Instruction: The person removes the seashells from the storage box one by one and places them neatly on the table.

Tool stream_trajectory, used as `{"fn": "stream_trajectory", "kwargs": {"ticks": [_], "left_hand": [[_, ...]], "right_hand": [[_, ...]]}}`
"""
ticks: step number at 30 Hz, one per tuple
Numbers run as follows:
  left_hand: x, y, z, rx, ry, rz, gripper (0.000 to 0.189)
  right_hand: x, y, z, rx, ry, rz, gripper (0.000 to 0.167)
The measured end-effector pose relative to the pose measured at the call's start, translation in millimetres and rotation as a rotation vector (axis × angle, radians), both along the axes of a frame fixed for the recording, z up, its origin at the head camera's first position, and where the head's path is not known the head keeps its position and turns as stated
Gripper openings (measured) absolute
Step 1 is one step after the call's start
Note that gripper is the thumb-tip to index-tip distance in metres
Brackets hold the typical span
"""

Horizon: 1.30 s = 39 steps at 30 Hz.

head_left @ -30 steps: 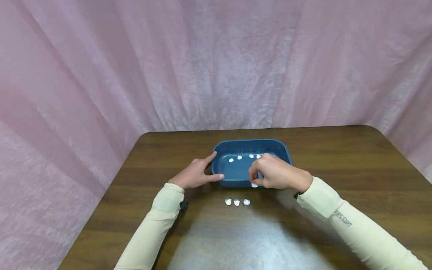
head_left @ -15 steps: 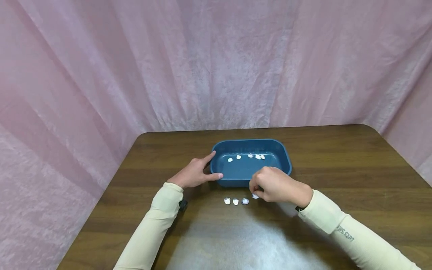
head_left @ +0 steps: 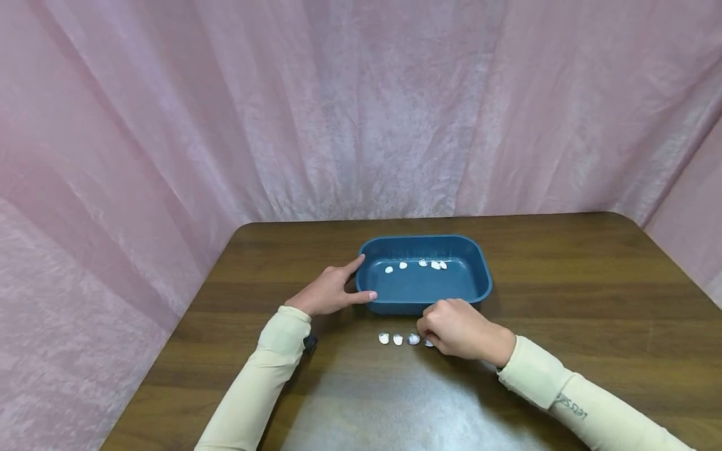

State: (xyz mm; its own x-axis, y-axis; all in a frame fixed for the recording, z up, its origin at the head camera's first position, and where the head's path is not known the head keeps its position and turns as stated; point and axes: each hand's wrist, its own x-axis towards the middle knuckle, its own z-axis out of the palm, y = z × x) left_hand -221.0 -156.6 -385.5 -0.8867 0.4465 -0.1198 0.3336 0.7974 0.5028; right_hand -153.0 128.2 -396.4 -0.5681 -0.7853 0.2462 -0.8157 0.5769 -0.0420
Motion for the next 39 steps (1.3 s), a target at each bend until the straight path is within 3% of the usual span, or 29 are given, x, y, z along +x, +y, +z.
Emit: {"fn": "stream_trajectory", "kwargs": {"ticks": [17,39], "left_hand": [[-0.6,-1.3,-0.2,0.011,0.006,-0.01,0.099],[-3.4,0.8,-1.5,0.029,0.012,-0.016,0.099]], "right_hand": [[-1.9,-4.2,-7.4,-0.014,0.062,-0.068,0.033],[-0.4,-1.8,-7.5,-0.001,0.065,-0.072,0.023]]}}
